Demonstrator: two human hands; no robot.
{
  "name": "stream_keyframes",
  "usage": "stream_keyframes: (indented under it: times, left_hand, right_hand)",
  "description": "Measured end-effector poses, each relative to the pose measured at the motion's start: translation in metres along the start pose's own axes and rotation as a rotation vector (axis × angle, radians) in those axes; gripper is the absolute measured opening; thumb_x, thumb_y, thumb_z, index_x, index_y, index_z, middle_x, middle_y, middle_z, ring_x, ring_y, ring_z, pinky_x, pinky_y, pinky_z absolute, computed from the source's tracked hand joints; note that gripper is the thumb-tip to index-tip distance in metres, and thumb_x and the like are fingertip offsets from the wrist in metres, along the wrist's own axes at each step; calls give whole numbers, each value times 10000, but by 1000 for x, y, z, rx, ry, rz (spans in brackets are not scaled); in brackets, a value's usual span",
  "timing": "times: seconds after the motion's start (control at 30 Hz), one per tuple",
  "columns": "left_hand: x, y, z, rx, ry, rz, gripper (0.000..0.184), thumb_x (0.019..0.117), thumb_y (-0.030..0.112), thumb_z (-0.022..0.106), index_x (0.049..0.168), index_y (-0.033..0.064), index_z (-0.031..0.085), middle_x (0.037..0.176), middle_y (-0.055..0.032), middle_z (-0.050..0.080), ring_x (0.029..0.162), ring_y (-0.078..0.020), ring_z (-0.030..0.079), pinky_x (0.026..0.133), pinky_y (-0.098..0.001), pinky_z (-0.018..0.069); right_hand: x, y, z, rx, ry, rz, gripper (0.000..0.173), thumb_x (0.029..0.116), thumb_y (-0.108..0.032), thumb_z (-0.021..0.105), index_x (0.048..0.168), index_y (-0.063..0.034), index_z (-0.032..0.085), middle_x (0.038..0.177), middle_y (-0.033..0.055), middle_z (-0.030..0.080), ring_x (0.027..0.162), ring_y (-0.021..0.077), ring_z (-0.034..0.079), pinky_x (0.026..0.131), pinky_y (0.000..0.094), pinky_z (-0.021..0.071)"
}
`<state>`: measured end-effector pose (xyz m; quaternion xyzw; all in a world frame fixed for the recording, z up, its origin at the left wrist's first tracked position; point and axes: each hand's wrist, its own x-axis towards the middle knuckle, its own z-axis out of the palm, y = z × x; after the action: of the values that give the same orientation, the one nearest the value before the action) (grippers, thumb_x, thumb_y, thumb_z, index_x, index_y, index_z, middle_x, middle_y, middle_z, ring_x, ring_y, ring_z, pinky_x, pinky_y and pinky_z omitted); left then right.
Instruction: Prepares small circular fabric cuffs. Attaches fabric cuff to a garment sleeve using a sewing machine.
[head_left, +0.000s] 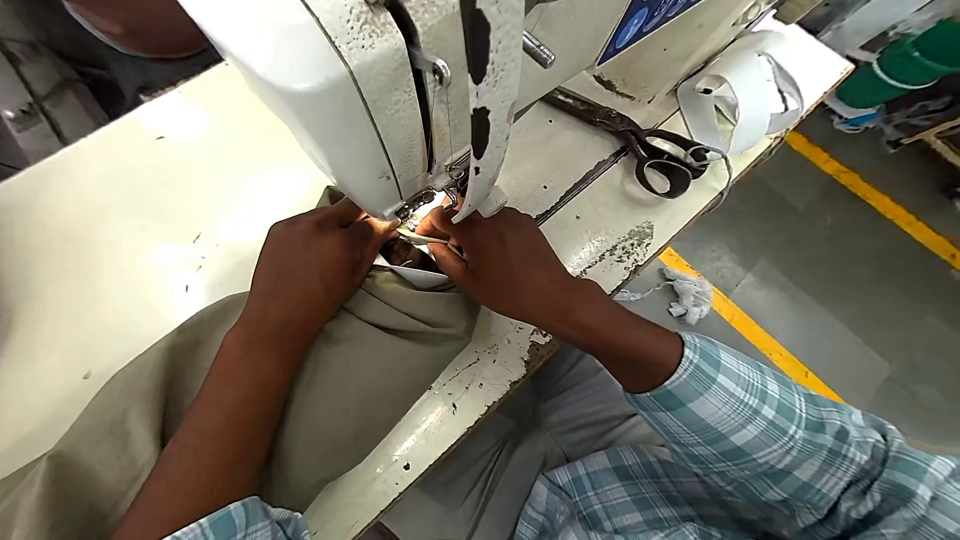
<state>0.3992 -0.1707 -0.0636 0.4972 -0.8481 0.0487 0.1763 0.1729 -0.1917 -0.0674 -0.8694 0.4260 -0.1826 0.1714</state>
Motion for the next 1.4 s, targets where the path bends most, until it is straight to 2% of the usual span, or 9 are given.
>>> stream_keyframes:
  times: [0.1,0.27,0.43,0.7,0.87,0.97,1.1,1.23,1.4]
  left_hand:
    - [-3,1,1,-13,3,-13,258,1027,201,568,1013,75,792,848,-152,703,649,-332,668,561,-487,505]
    - [-1,-1,1,-36,6,-28,223,987,181,606,968,86,807,792,-115,693,595,-288,650,517,-457,483]
    - [4,0,3,-103,48,-107,233,911,170,683,726,30,702,675,-120,608,538,-262,576,498,-447,419]
    - [3,-3,2,-164,-5,-150,139,908,171,690,828,80,758,816,-103,679,667,-250,650,579,-461,492]
    - [-2,12,-19,-120,-122,-187,190,895,376,719,912,207,802,790,20,699,630,-159,638,563,-426,504]
    - [4,26,-25,-5,-279,-327,138,879,330,805,878,194,781,802,-46,708,685,-283,680,562,-542,507]
    - [18,35,-24,70,-391,-412,144,881,285,813,816,171,752,738,-65,685,688,-304,681,576,-550,516]
    - [22,24,-24,-30,-397,-393,150,874,251,808,778,172,726,710,-22,668,665,-237,654,600,-513,513]
    - [14,25,-21,48,-330,-377,127,922,190,743,826,108,729,703,-96,652,642,-311,651,552,-544,489]
  right_hand:
    - [3,3,1,-10,30,-14,209,987,-308,629,1047,-133,726,914,77,669,682,231,647,549,414,493]
    - [8,3,1,-51,88,-57,126,918,-244,662,932,-140,731,812,57,673,721,240,669,562,430,491]
    - [8,0,0,23,41,9,68,852,-199,694,887,-156,733,789,30,658,713,206,654,570,421,483]
    - [9,3,0,3,22,-17,59,855,-203,672,866,-174,722,779,14,662,713,197,661,552,414,482]
    - [8,5,2,50,54,-1,44,835,-207,699,849,-192,738,765,-16,674,686,162,659,533,400,482]
    - [6,9,4,78,42,4,69,848,-215,690,873,-199,753,780,-19,678,683,157,655,536,401,485]
    - [6,11,4,100,7,31,82,858,-229,688,901,-218,758,814,-33,686,716,149,660,566,411,500]
    - [6,9,0,105,18,40,68,848,-217,699,881,-191,752,799,-8,684,699,172,660,558,411,491]
    - [4,3,-2,90,35,19,38,837,-177,710,858,-151,728,758,24,654,668,209,652,532,421,474]
